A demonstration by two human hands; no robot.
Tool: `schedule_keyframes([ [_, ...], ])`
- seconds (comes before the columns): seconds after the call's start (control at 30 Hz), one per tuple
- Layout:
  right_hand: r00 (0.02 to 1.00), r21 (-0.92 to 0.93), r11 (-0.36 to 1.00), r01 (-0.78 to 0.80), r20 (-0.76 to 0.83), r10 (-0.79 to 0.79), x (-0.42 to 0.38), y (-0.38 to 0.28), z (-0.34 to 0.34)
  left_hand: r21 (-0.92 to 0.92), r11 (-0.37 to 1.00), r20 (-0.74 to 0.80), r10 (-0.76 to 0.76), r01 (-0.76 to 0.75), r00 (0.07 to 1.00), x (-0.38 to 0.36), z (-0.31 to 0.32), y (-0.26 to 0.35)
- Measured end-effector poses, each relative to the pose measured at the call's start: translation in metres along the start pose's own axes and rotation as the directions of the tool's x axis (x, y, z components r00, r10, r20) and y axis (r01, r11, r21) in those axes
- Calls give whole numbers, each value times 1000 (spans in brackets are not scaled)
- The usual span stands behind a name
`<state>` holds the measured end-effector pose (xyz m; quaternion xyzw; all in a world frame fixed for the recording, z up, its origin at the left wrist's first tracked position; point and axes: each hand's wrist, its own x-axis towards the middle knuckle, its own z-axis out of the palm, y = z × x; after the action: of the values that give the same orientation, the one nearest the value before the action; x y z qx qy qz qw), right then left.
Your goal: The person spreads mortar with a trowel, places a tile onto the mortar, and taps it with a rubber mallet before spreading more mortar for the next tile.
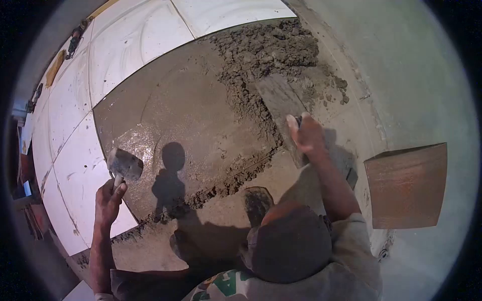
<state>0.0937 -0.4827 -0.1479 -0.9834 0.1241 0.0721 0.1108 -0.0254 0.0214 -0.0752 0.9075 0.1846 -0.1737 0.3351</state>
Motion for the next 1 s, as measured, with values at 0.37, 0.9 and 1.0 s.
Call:
schedule_keyframes([
  [0.37, 927, -408, 896, 178, -235, -291, 58, 72, 26, 9, 999, -24, 33, -33, 999, 3, 0, 16],
  [0.9, 998, -29, 998, -51, 31, 52, 45, 132, -3, 23, 999, 5, 41, -41, 999, 8, 15, 18],
  [1.0, 1000, -61, 998, -17, 8, 17, 78, 106, 26, 76, 997, 9, 26, -26, 1000, 9, 17, 24],
])
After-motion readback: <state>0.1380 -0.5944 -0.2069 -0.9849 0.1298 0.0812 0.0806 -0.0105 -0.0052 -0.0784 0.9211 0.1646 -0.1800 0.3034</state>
